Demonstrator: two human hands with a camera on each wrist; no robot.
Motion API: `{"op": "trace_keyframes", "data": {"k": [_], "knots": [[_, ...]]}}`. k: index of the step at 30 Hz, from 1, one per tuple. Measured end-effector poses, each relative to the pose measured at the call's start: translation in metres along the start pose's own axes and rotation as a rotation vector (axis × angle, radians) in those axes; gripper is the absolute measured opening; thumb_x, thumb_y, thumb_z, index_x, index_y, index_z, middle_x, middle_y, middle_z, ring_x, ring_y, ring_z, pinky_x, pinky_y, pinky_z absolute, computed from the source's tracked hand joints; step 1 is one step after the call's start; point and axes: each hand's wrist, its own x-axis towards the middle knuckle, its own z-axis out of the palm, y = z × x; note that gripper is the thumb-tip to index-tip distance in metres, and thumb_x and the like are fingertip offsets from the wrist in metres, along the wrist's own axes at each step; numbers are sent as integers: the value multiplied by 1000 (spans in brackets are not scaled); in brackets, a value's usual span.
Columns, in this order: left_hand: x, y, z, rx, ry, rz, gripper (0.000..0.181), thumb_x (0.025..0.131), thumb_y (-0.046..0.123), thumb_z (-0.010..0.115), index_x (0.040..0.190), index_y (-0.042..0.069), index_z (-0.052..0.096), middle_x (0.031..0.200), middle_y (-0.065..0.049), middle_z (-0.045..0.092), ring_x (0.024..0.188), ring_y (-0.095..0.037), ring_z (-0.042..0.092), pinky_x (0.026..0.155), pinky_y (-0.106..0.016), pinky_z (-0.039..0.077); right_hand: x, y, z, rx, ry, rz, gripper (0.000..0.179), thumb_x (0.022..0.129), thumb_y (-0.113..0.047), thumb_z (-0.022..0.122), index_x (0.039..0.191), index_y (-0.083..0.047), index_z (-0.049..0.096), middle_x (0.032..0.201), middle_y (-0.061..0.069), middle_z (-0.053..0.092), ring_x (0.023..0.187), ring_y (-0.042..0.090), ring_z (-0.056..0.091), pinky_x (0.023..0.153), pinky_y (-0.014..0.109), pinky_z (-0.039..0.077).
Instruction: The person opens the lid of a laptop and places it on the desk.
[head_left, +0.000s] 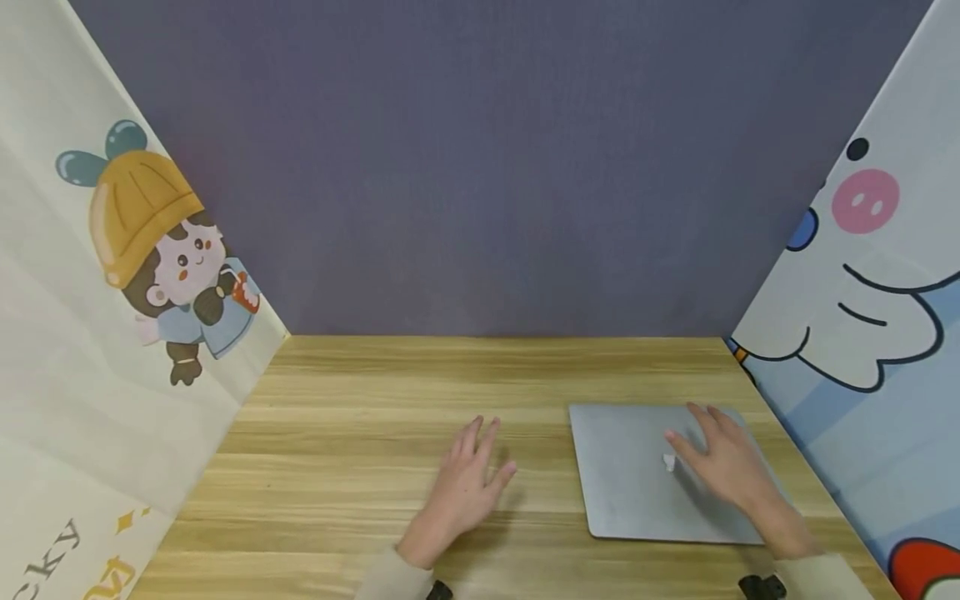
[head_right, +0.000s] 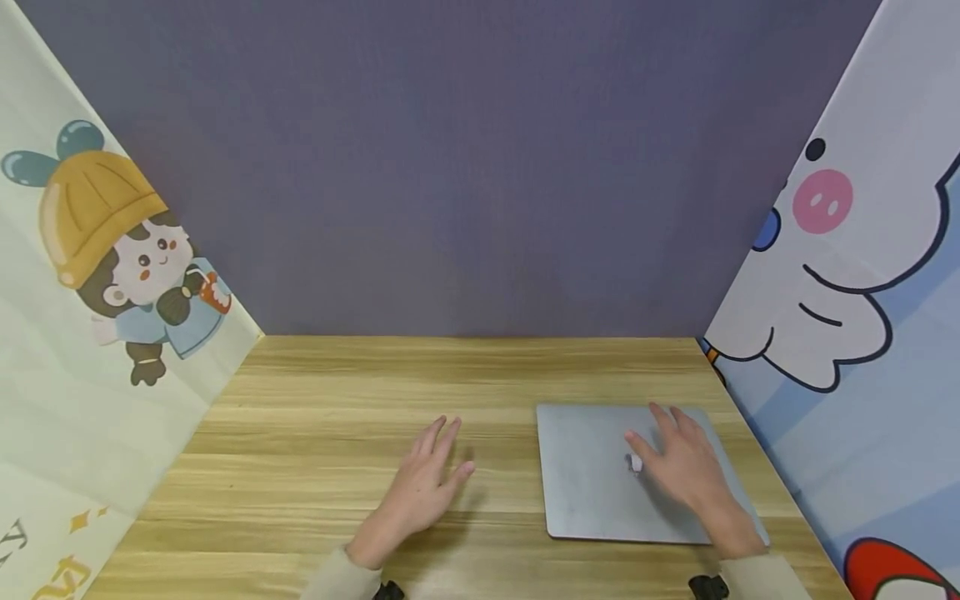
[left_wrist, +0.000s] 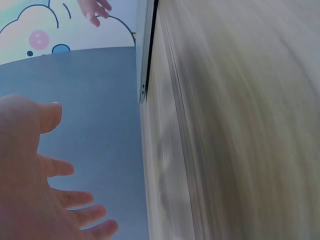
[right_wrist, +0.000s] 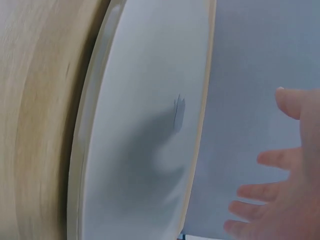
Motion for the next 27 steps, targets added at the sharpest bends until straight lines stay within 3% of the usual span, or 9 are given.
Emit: {"op": "trace_keyframes", "data": {"k": [4, 18, 27], "knots": [[3, 7, 5, -21, -24, 1, 78, 103, 65, 31, 162, 13, 26, 166, -21, 19, 147, -47, 26, 116, -66, 27, 0, 7, -2, 5, -12, 13, 79, 104, -51, 50, 150, 12, 36, 145, 48, 30, 126, 68, 32, 98, 81, 29], [7, 23, 22, -76, -59, 12, 80, 102, 66, 30, 162, 13, 25, 165, -23, 18, 146, -49, 28, 112, -67, 32, -1, 46, -3, 3, -14, 71, 76, 105, -47, 50, 148, 14, 35, 140, 50, 32, 124, 68, 34, 97, 80, 31], [8, 27, 31, -129, -44, 30, 69, 106, 51, 42, 161, 11, 27, 163, -25, 21, 145, -48, 29, 113, -66, 32, -3, 64, -5, 5, -55, 127, 79, 105, -50, 47, 145, 17, 34, 138, 51, 32, 122, 68, 34, 96, 78, 33]]}}
